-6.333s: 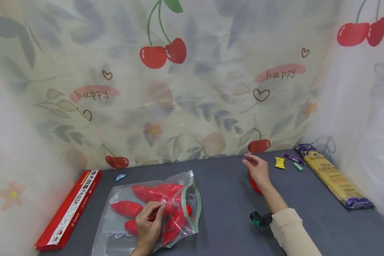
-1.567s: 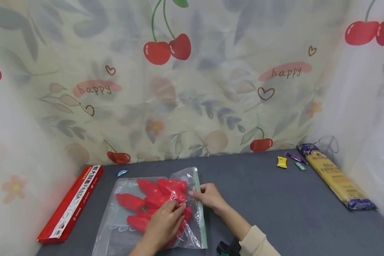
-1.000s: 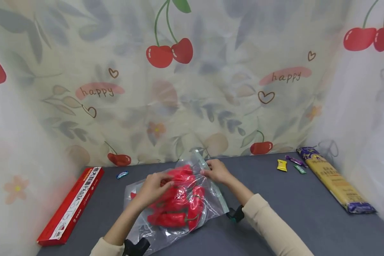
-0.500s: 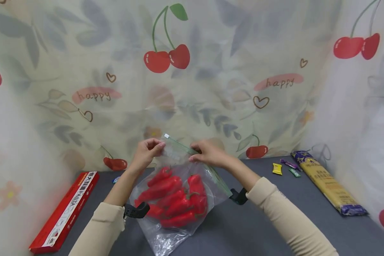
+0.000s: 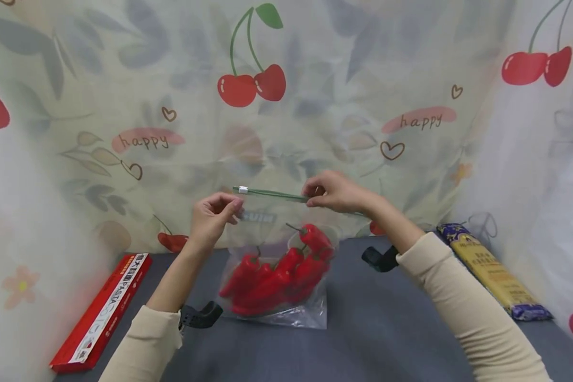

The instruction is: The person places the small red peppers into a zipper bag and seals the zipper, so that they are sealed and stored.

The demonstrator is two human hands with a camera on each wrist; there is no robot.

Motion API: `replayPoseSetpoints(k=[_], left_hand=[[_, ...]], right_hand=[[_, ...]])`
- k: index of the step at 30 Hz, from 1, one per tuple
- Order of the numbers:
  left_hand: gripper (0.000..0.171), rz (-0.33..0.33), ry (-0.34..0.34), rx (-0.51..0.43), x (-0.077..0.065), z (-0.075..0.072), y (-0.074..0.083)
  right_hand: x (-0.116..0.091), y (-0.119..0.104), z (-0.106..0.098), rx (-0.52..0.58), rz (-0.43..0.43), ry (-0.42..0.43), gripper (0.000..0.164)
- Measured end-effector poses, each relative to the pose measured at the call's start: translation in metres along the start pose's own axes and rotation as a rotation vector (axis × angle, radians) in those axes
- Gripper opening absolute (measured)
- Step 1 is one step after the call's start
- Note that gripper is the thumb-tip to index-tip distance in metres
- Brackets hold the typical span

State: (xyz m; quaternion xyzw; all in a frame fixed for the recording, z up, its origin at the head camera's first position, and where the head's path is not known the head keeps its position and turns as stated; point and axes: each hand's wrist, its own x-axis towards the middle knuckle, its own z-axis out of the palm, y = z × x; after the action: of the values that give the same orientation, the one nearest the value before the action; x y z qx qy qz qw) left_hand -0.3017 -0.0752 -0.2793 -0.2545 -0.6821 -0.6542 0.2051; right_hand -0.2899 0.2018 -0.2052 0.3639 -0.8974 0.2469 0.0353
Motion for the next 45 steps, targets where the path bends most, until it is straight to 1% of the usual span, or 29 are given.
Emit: replayPoseSetpoints(k=[4,6,8,11,12,13,15,18,20,23,25,27,30,32,34,37,39,42,45], left_hand=[[0.019,0.067,0.010,-0.050,-0.008,-0.002,0.016],[0.017,0.087,-0.001,-0.052,-0.015,-0.005,0.020],[0.015,0.100,-0.018,-0.031,-0.023,-0.008,0.021],[0.014,0.118,-0.039,0.008,-0.032,-0.012,0.018],[0.014,0.120,-0.031,0.013,-0.035,-0.013,0.017],[0.015,0.121,-0.020,0.005,-0.036,-0.013,0.018],[0.016,0.135,0.003,-0.022,-0.036,-0.013,0.019],[0.016,0.176,0.026,-0.060,-0.033,-0.010,0.023],[0.016,0.210,0.030,-0.067,-0.030,-0.008,0.026],[0.014,0.228,0.055,-0.057,-0.029,-0.006,0.027],[0.012,0.235,0.077,-0.061,-0.028,-0.004,0.027],[0.010,0.252,0.096,-0.057,-0.028,-0.003,0.028],[0.011,0.288,0.096,-0.045,-0.028,-0.002,0.028],[0.012,0.307,0.084,-0.044,-0.028,0.000,0.027],[0.013,0.321,0.075,-0.053,-0.028,0.002,0.026],[0.012,0.326,0.091,-0.063,-0.029,0.003,0.024],[0.012,0.326,0.105,-0.061,-0.030,0.002,0.023],[0.012,0.317,0.120,-0.047,-0.032,0.001,0.022],[0.014,0.299,0.139,-0.036,-0.034,-0.001,0.021]], right_hand=[[-0.004,-0.020,-0.017,-0.012,-0.023,0.109,0.012],[-0.007,-0.028,-0.018,-0.062,-0.065,0.173,0.010],[-0.010,-0.034,-0.013,-0.137,-0.114,0.238,0.009],[-0.015,-0.038,-0.002,-0.207,-0.167,0.325,0.009],[-0.016,-0.038,0.001,-0.213,-0.171,0.344,0.009],[-0.018,-0.037,0.003,-0.196,-0.172,0.355,0.009],[-0.020,-0.036,0.006,-0.166,-0.167,0.363,0.010],[-0.021,-0.033,0.006,-0.156,-0.148,0.358,0.009],[-0.020,-0.032,0.006,-0.179,-0.133,0.365,0.008],[-0.014,-0.038,0.010,-0.203,-0.124,0.369,0.013],[-0.006,-0.047,0.015,-0.200,-0.150,0.369,0.020],[0.005,-0.059,0.022,-0.179,-0.199,0.359,0.028],[0.023,-0.076,0.033,-0.149,-0.273,0.353,0.033],[0.031,-0.086,0.039,-0.148,-0.289,0.347,0.031],[0.038,-0.093,0.044,-0.165,-0.296,0.343,0.025],[0.045,-0.099,0.052,-0.192,-0.288,0.342,0.016],[0.048,-0.102,0.055,-0.196,-0.283,0.356,0.012],[0.049,-0.102,0.058,-0.184,-0.268,0.384,0.010],[0.045,-0.099,0.058,-0.190,-0.245,0.408,0.011]])
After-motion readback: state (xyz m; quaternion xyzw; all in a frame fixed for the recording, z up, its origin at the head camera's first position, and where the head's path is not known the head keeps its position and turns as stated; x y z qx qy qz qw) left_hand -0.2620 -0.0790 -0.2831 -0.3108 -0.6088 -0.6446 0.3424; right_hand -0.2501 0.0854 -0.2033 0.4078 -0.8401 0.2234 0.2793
